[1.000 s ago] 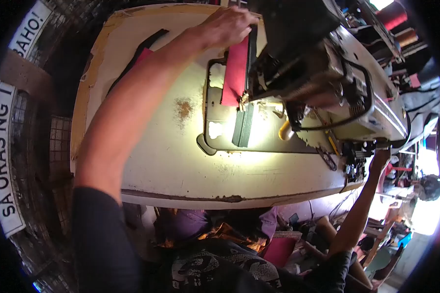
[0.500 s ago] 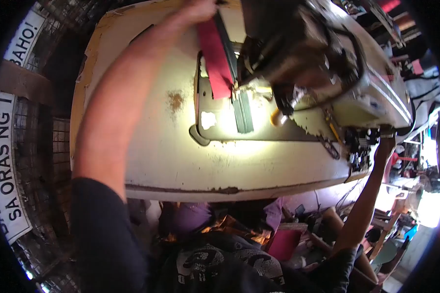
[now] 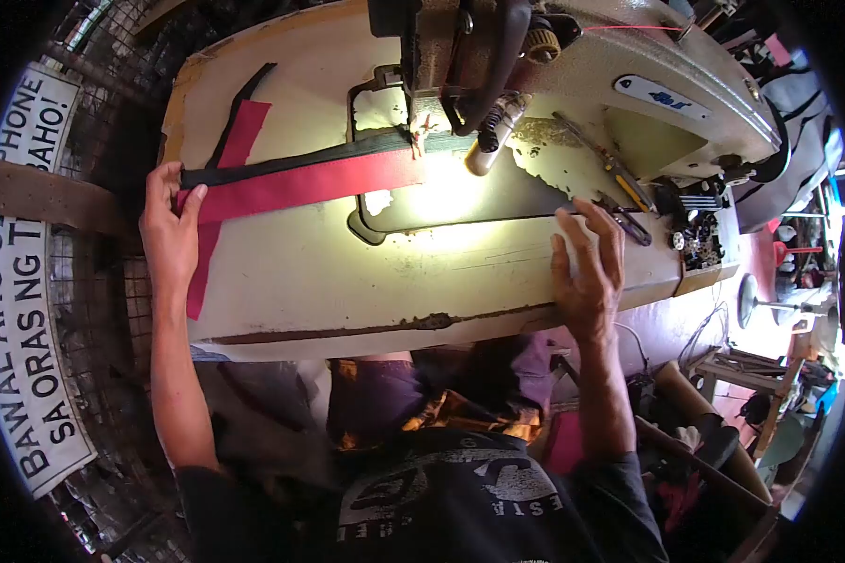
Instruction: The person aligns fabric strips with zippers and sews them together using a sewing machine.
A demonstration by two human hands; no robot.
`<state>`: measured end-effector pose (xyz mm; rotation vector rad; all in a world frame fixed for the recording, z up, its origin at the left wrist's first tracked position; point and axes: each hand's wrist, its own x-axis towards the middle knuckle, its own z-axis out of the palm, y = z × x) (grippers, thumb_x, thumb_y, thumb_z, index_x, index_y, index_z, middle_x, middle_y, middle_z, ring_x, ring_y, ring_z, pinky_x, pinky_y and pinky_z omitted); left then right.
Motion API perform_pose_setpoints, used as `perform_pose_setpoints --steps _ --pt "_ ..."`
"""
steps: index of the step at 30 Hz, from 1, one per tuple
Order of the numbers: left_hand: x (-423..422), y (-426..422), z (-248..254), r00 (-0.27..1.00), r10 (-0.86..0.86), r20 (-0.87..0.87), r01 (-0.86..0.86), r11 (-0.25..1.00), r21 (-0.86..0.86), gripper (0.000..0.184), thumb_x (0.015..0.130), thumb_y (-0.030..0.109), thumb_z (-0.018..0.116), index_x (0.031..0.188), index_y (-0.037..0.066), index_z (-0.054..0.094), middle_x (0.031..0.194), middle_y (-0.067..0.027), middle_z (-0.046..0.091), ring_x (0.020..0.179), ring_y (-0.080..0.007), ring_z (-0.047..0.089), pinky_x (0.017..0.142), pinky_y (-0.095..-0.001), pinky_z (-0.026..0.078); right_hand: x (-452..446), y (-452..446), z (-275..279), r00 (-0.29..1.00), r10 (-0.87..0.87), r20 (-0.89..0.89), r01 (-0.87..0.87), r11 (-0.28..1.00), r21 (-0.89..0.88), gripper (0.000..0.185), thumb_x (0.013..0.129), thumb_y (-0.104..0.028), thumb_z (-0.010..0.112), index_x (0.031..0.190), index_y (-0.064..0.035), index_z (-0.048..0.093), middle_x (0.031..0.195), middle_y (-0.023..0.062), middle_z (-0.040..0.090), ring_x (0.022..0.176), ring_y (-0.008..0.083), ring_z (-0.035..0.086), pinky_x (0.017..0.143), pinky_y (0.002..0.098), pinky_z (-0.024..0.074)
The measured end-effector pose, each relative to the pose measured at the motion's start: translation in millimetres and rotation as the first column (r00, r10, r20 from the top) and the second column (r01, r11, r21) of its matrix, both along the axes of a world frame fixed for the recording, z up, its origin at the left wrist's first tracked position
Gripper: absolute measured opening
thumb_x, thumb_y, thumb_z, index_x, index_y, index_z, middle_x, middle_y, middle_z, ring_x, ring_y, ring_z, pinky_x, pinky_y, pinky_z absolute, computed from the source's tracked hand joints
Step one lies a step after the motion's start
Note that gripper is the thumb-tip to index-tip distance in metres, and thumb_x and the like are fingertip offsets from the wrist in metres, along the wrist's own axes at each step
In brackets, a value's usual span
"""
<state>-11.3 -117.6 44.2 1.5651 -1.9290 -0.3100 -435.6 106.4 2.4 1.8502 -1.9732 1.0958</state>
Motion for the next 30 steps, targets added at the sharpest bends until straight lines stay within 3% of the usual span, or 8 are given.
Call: perform_pose_setpoints --steps 2,5,7,9,11,25,28,30 --pt "-15 -1 6 0.989 0.11 0.096 -0.116 0.991 0.063 0.041 0.097 0.011 0.073 0.135 0.005 0.058 0.116 -0.0147 0.067 0.107 -0.0315 0.066 0.098 -0.0396 0.051 0 -3 0 0.997 -0.01 -0.073 0.007 0.999 -0.04 0.036 0.085 0.004 0.075 0.119 -0.0059 0.071 0.126 0.0154 0.066 0.113 0.0352 0.065 0.097 0.0438 0.0547" --pt "-38 -3 -9 0.845 0.211 0.491 0.089 0.85 -0.519 0.042 0.096 0.013 0.072 0.136 0.007 0.06 0.126 -0.0147 0.065 0.118 -0.0332 0.062 0.104 -0.0464 0.048 -2 -1 -2 0.999 -0.039 -0.034 0.038 0.999 -0.038 0.035 0.083 0.004 0.075 0.117 -0.005 0.071 0.119 0.0152 0.069 0.112 0.036 0.066 0.095 0.0444 0.0553" --pt "-92 21 -4 0.916 -0.129 0.381 0.287 0.873 -0.394 0.039 0.093 0.008 0.071 0.131 0.004 0.064 0.137 -0.0139 0.062 0.126 -0.0353 0.059 0.109 -0.048 0.045 -1 -2 -4 1.0 -0.006 -0.02 0.005 1.0 -0.021 0.034 0.083 0.004 0.075 0.115 -0.0049 0.072 0.119 0.0146 0.069 0.11 0.0361 0.066 0.095 0.0445 0.0554" --pt "-137 37 -3 0.733 -0.588 0.342 0.677 0.677 -0.287 0.033 0.09 0.001 0.07 0.124 0.002 0.067 0.131 -0.0122 0.065 0.126 -0.032 0.059 0.109 -0.0458 0.046 -2 -1 -2 0.999 -0.018 -0.027 0.018 1.0 -0.012 0.033 0.083 0.004 0.075 0.114 -0.0047 0.072 0.118 0.0141 0.069 0.109 0.0359 0.066 0.095 0.0444 0.0554" --pt "-162 45 -6 0.657 -0.689 0.307 0.747 0.65 -0.14 0.031 0.086 -0.001 0.07 0.117 -0.002 0.069 0.128 -0.0147 0.065 0.124 -0.0306 0.06 0.109 -0.0425 0.048 -2 0 -3 0.999 -0.027 -0.03 0.027 1.0 -0.002 0.032 0.082 0.004 0.075 0.113 -0.0043 0.072 0.118 0.0137 0.069 0.109 0.0355 0.066 0.094 0.0442 0.0554" --pt "-165 27 -17 0.613 -0.711 0.344 0.784 0.6 -0.158 0.036 0.089 0.01 0.07 0.122 -0.005 0.068 0.126 -0.0187 0.066 0.124 -0.0356 0.06 0.109 -0.0448 0.05 1 -2 1 0.998 -0.045 -0.039 0.047 0.998 0.049 0.029 0.083 0.005 0.075 0.111 -0.0021 0.073 0.117 0.014 0.07 0.106 0.0342 0.067 0.092 0.0429 0.0555" --pt "-165 16 -19 0.502 -0.673 0.544 0.846 0.511 -0.149 0.033 0.092 0.011 0.068 0.121 -0.005 0.067 0.127 -0.0189 0.065 0.125 -0.0361 0.059 0.109 -0.0449 0.05 2 -2 0 0.998 -0.046 -0.031 0.048 0.998 0.048 0.028 0.084 0.004 0.075 0.111 -0.0022 0.073 0.116 0.0141 0.07 0.106 0.0344 0.067 0.092 0.043 0.0555" --pt "-168 20 -18 0.581 -0.702 0.412 0.804 0.573 -0.157 0.032 0.092 0.012 0.068 0.119 -0.004 0.068 0.129 -0.0184 0.064 0.126 -0.0359 0.058 0.109 -0.0455 0.05 2 -2 1 0.998 -0.058 -0.038 0.06 0.997 0.051 0.028 0.084 0.004 0.075 0.11 -0.0021 0.073 0.116 0.0143 0.07 0.106 0.0343 0.068 0.092 0.0431 0.0556"
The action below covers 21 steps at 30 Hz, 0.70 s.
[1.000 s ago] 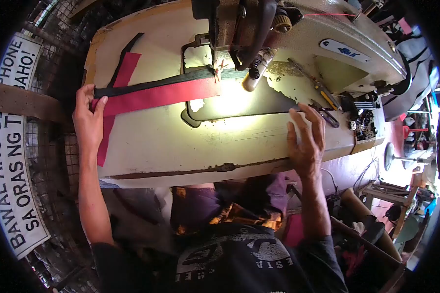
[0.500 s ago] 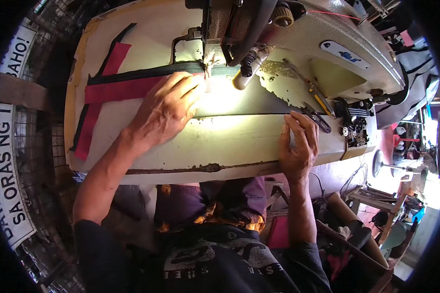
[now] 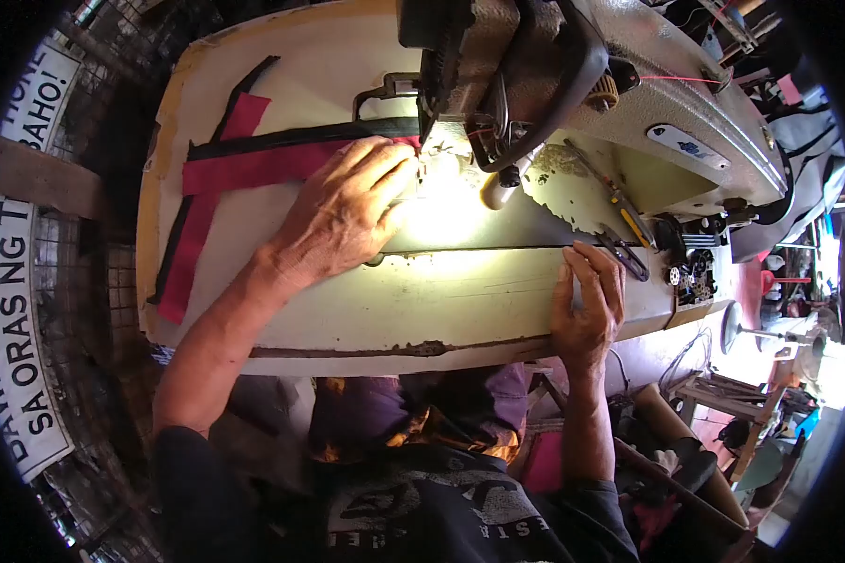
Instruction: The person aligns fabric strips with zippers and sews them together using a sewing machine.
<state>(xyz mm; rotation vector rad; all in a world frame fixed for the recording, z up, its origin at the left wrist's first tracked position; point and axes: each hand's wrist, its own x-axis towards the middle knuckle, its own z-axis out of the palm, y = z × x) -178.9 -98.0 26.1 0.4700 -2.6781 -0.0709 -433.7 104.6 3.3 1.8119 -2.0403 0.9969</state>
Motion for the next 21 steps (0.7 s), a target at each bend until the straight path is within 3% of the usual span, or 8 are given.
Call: perform_pose_setpoints --steps 5,7,9,11,13,15,17,21 --pt "4 1 -7 0.999 -0.021 0.04 0.025 0.994 -0.102 0.034 0.092 0.015 0.065 0.123 0.0 0.069 0.134 -0.0158 0.063 0.128 -0.0347 0.057 0.111 -0.0481 0.047 1 0 3 1.0 -0.008 0.002 0.008 1.0 -0.006 0.025 0.084 0.004 0.074 0.108 -0.0013 0.074 0.115 0.0147 0.071 0.106 0.0343 0.068 0.094 0.0435 0.0554" --pt "2 2 -8 0.999 0.031 -0.039 -0.029 0.998 0.056 0.034 0.093 0.017 0.063 0.123 0.004 0.07 0.133 -0.0151 0.062 0.131 -0.0341 0.054 0.114 -0.0486 0.044 0 0 0 1.0 -0.002 -0.012 0.002 1.0 -0.012 0.024 0.084 0.004 0.073 0.108 -0.0009 0.074 0.115 0.0146 0.071 0.106 0.0345 0.067 0.094 0.0437 0.0551" --pt "6 3 -9 0.999 0.045 0.004 -0.045 0.995 -0.085 0.035 0.094 0.016 0.063 0.126 0.002 0.068 0.135 -0.0158 0.061 0.131 -0.0348 0.053 0.115 -0.0494 0.042 3 0 1 1.0 -0.015 0.009 0.015 1.0 0.003 0.023 0.085 0.005 0.072 0.107 -0.0005 0.073 0.114 0.0146 0.071 0.106 0.0351 0.067 0.095 0.0444 0.0544" --pt "18 10 0 0.963 0.244 -0.112 -0.248 0.968 -0.024 0.039 0.096 0.017 0.062 0.131 0.0 0.063 0.136 -0.0175 0.058 0.129 -0.036 0.053 0.113 -0.0513 0.042 2 0 0 1.0 -0.008 0.009 0.008 1.0 -0.001 0.022 0.085 0.005 0.071 0.107 -0.0001 0.073 0.113 0.0146 0.071 0.106 0.0351 0.067 0.095 0.0446 0.0538" --pt "47 11 -7 0.886 0.422 -0.193 -0.441 0.895 -0.07 0.04 0.095 0.017 0.063 0.131 -0.001 0.06 0.135 -0.019 0.057 0.124 -0.0363 0.055 0.109 -0.0518 0.044 1 -1 1 1.0 0.01 0.026 -0.01 1.0 -0.003 0.022 0.086 0.005 0.071 0.107 0.0001 0.073 0.113 0.0146 0.071 0.105 0.035 0.067 0.095 0.0447 0.0535" --pt "92 28 -8 0.646 0.76 -0.071 -0.764 0.644 -0.051 0.044 0.099 0.02 0.06 0.135 -0.005 0.058 0.142 -0.0212 0.055 0.128 -0.039 0.053 0.111 -0.0524 0.043 2 2 -2 0.999 0.012 0.045 -0.011 1.0 -0.007 0.021 0.086 0.004 0.071 0.107 0.0003 0.073 0.112 0.0148 0.071 0.105 0.0349 0.067 0.095 0.0447 0.0533" --pt "153 52 -4 0.551 0.83 0.089 -0.826 0.558 -0.079 0.045 0.104 0.022 0.055 0.139 -0.007 0.057 0.147 -0.0225 0.054 0.134 -0.0392 0.052 0.113 -0.051 0.042 1 1 -2 0.999 0.019 0.051 -0.018 1.0 -0.013 0.021 0.087 0.004 0.07 0.107 0.0004 0.073 0.112 0.0151 0.071 0.104 0.035 0.067 0.095 0.0447 0.0532" --pt "226 130 2 0.359 0.919 0.162 -0.93 0.367 -0.017 0.042 0.108 0.023 0.053 0.135 -0.007 0.064 0.148 -0.019 0.057 0.139 -0.0347 0.053 0.117 -0.0464 0.041 2 -1 -2 0.999 0.011 0.035 -0.01 1.0 -0.029 0.02 0.086 0.003 0.072 0.106 -0.0007 0.073 0.11 0.013 0.072 0.103 0.0328 0.068 0.094 0.0432 0.0536"
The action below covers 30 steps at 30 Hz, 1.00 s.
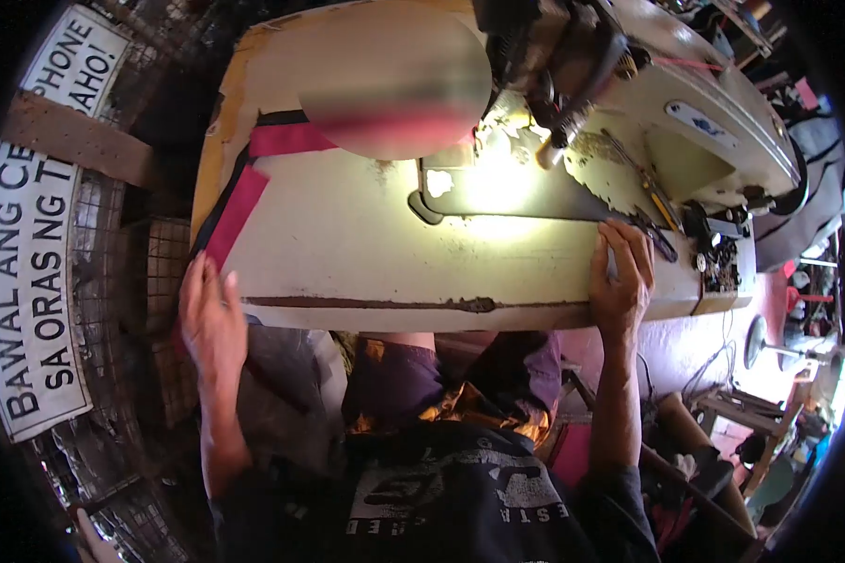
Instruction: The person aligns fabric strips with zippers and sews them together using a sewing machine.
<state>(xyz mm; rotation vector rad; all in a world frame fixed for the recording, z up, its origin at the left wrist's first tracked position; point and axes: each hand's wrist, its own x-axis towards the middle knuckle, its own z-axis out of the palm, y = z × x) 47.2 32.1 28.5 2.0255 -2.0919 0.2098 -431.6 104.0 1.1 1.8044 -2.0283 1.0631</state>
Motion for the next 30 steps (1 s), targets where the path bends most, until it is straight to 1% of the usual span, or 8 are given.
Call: perform_pose_setpoints --steps 3,6,10,17,22,24,28,30 --pt "27 23 3 0.96 -0.141 -0.24 0.134 0.99 -0.044 0.03 0.101 0.011 0.065 0.126 -0.004 0.07 0.14 -0.0155 0.064 0.134 -0.0345 0.058 0.116 -0.0471 0.043 0 -1 0 1.0 0.004 -0.031 -0.004 1.0 -0.012 0.02 0.086 0.003 0.073 0.105 -0.0013 0.074 0.109 0.0117 0.072 0.102 0.0314 0.068 0.093 0.0418 0.0544" --pt "4 26 8 0.875 -0.483 -0.031 0.481 0.875 -0.045 0.031 0.097 0.012 0.07 0.124 -0.004 0.07 0.139 -0.0141 0.065 0.135 -0.0333 0.058 0.119 -0.0495 0.041 0 0 1 0.999 0.016 -0.041 -0.017 0.999 -0.028 0.021 0.085 0.004 0.073 0.105 -0.0016 0.074 0.11 0.012 0.072 0.101 0.0314 0.069 0.093 0.0413 0.055" --pt "-82 5 -1 0.731 -0.645 -0.222 0.645 0.759 -0.083 0.041 0.095 0.016 0.073 0.131 -0.003 0.066 0.144 -0.0134 0.06 0.142 -0.0313 0.052 0.123 -0.052 0.037 4 1 -8 0.997 0.071 0.013 -0.07 0.996 -0.059 0.023 0.084 0.003 0.074 0.107 -0.0017 0.074 0.11 0.0137 0.072 0.102 0.0317 0.069 0.093 0.0416 0.0556" --pt "-131 -31 -16 0.693 -0.695 -0.191 0.681 0.718 -0.145 0.042 0.098 0.02 0.069 0.133 -0.003 0.063 0.147 -0.0145 0.058 0.143 -0.0316 0.05 0.124 -0.0509 0.036 78 -27 29 0.912 0.402 -0.081 -0.398 0.915 0.07 0.054 0.091 -0.023 0.077 0.139 -0.0021 0.06 0.142 0.0164 0.06 0.128 0.0362 0.058 0.109 0.0489 0.0444" --pt "-133 -14 -18 0.707 -0.658 -0.259 0.579 0.75 -0.321 0.044 0.094 0.018 0.072 0.132 -0.001 0.064 0.145 -0.0166 0.058 0.14 -0.0378 0.051 0.12 -0.0523 0.039 84 -38 6 0.882 0.45 -0.141 -0.368 0.844 0.391 0.067 0.095 -0.031 0.071 0.151 0.0004 0.048 0.148 0.0229 0.054 0.138 0.0399 0.05 0.121 0.0521 0.0326" --pt "-126 20 -33 0.565 -0.749 -0.345 0.612 0.662 -0.434 0.045 0.089 0.018 0.074 0.131 0.003 0.066 0.14 -0.018 0.059 0.135 -0.0409 0.054 0.115 -0.0522 0.044 84 -37 -1 0.885 0.413 -0.214 -0.302 0.86 0.411 0.07 0.096 -0.03 0.069 0.154 0.0003 0.045 0.151 0.0238 0.052 0.14 0.0403 0.048 0.122 0.0521 0.0302" --pt "-85 115 -90 0.444 -0.816 -0.372 0.763 0.561 -0.321 0.04 0.084 0.014 0.072 0.123 0.005 0.07 0.124 -0.0174 0.062 0.12 -0.0365 0.062 0.1 -0.0464 0.053 89 -40 9 0.863 0.463 -0.204 -0.346 0.834 0.43 0.068 0.103 -0.036 0.061 0.159 -0.0031 0.04 0.16 0.0217 0.044 0.148 0.0379 0.041 0.124 0.0512 0.0269" --pt "-44 135 -133 0.63 -0.563 -0.535 0.705 0.704 0.09 0.035 0.087 0.013 0.071 0.121 0.002 0.068 0.119 -0.0186 0.063 0.112 -0.0325 0.064 0.095 -0.042 0.054 87 -41 8 0.867 0.458 -0.195 -0.341 0.832 0.437 0.063 0.106 -0.037 0.055 0.159 -0.0069 0.042 0.164 0.0192 0.041 0.15 0.037 0.039 0.124 0.0504 0.026"
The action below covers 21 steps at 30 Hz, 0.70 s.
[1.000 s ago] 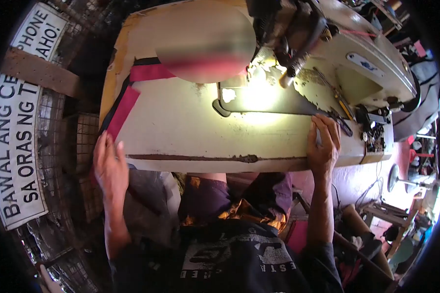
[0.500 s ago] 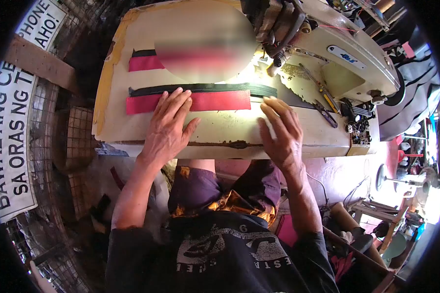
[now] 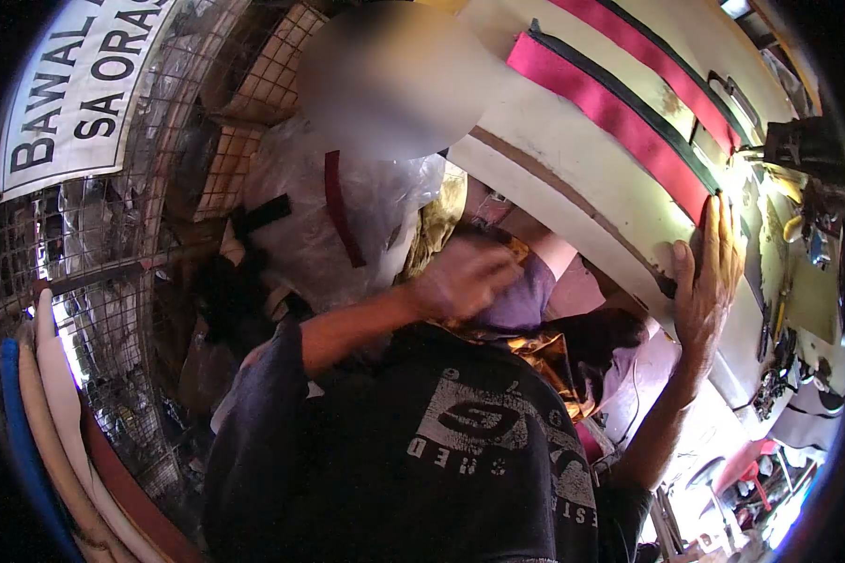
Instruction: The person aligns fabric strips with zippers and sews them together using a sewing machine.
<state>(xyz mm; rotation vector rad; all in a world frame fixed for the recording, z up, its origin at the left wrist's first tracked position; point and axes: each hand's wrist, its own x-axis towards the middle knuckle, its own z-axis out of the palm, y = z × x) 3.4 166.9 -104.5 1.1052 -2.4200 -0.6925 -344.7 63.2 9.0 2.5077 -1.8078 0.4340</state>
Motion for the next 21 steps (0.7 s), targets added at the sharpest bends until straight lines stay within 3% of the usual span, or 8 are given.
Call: perform_pose_setpoints --steps 6,8,11,13,15,16,17,21 --pt "228 23 -224 0.363 0.928 0.083 -0.899 0.372 -0.23 0.041 0.09 0.019 0.069 0.127 0.002 0.063 0.122 -0.0232 0.062 0.118 -0.0445 0.055 0.103 -0.0551 0.042 6 1 3 0.998 -0.04 0.046 0.038 0.998 0.041 0.059 0.107 -0.036 0.052 0.16 -0.0102 0.044 0.164 0.0185 0.041 0.15 0.0371 0.039 0.123 0.0502 0.0265" --pt "249 -6 -178 0.221 0.966 0.137 -0.965 0.236 -0.111 0.039 0.09 0.025 0.073 0.122 0.003 0.064 0.121 -0.0214 0.064 0.118 -0.0418 0.057 0.101 -0.0519 0.045 7 1 2 0.998 -0.038 0.054 0.037 0.999 0.028 0.06 0.107 -0.035 0.053 0.16 -0.0079 0.043 0.161 0.02 0.045 0.147 0.0384 0.042 0.123 0.0495 0.0285" --pt "285 -18 -202 0.156 0.94 0.302 -0.987 0.157 0.021 0.031 0.089 0.029 0.075 0.106 0.003 0.069 0.112 -0.0174 0.069 0.112 -0.0383 0.062 0.096 -0.05 0.049 3 2 -4 0.989 -0.047 0.142 0.048 0.999 -0.007 0.067 0.101 -0.036 0.063 0.156 -0.0035 0.043 0.147 0.0228 0.056 0.135 0.0408 0.052 0.116 0.05 0.036" --pt "301 -8 -229 0.322 0.93 0.179 -0.939 0.338 -0.066 0.028 0.089 0.029 0.075 0.099 0.003 0.074 0.102 -0.0141 0.073 0.101 -0.0367 0.068 0.092 -0.0473 0.053 2 3 -3 0.983 -0.086 0.164 0.081 0.996 0.038 0.066 0.097 -0.033 0.068 0.152 -0.0027 0.048 0.139 0.0231 0.06 0.126 0.0403 0.056 0.111 0.0499 0.04" --pt "318 -13 -246 0.199 0.897 0.396 -0.977 0.151 0.151 0.04 0.094 0.043 0.072 0.106 0.006 0.08 0.094 -0.0178 0.076 0.085 -0.0351 0.072 0.078 -0.0461 0.055 1 6 -3 0.979 -0.108 0.171 0.101 0.994 0.049 0.066 0.093 -0.032 0.074 0.148 -0.0024 0.052 0.137 0.0222 0.061 0.124 0.0399 0.057 0.109 0.0499 0.0415" --pt "295 -12 -221 0.371 0.928 0.043 -0.924 0.365 0.114 0.036 0.095 0.039 0.071 0.112 0.009 0.08 0.098 -0.0192 0.076 0.093 -0.0348 0.072 0.083 -0.0452 0.055 1 7 -2 0.975 -0.117 0.189 0.108 0.993 0.054 0.067 0.091 -0.033 0.076 0.146 -0.0024 0.054 0.137 0.0216 0.061 0.124 0.0398 0.057 0.109 0.0501 0.0418" --pt "285 -18 -197 0.179 0.91 0.375 -0.981 0.196 -0.007 0.049 0.099 0.048 0.066 0.112 0.001 0.077 0.098 -0.0206 0.075 0.092 -0.0334 0.072 0.082 -0.0463 0.055 3 6 3 0.977 -0.084 0.195 0.089 0.996 -0.019 0.067 0.09 -0.034 0.077 0.145 -0.0025 0.055 0.138 0.0213 0.06 0.126 0.0399 0.057 0.11 0.051 0.0415" --pt "408 -18 -248 0.218 0.971 -0.103 -0.95 0.187 -0.251 0.034 0.106 0.025 0.054 0.115 -0.004 0.068 0.103 -0.0183 0.071 0.09 -0.0357 0.066 0.084 -0.048 0.053 6 7 8 0.984 -0.07 0.165 0.082 0.994 -0.07 0.066 0.09 -0.041 0.076 0.142 -0.0023 0.059 0.142 0.0215 0.057 0.131 0.0412 0.053 0.115 0.0539 0.0384"
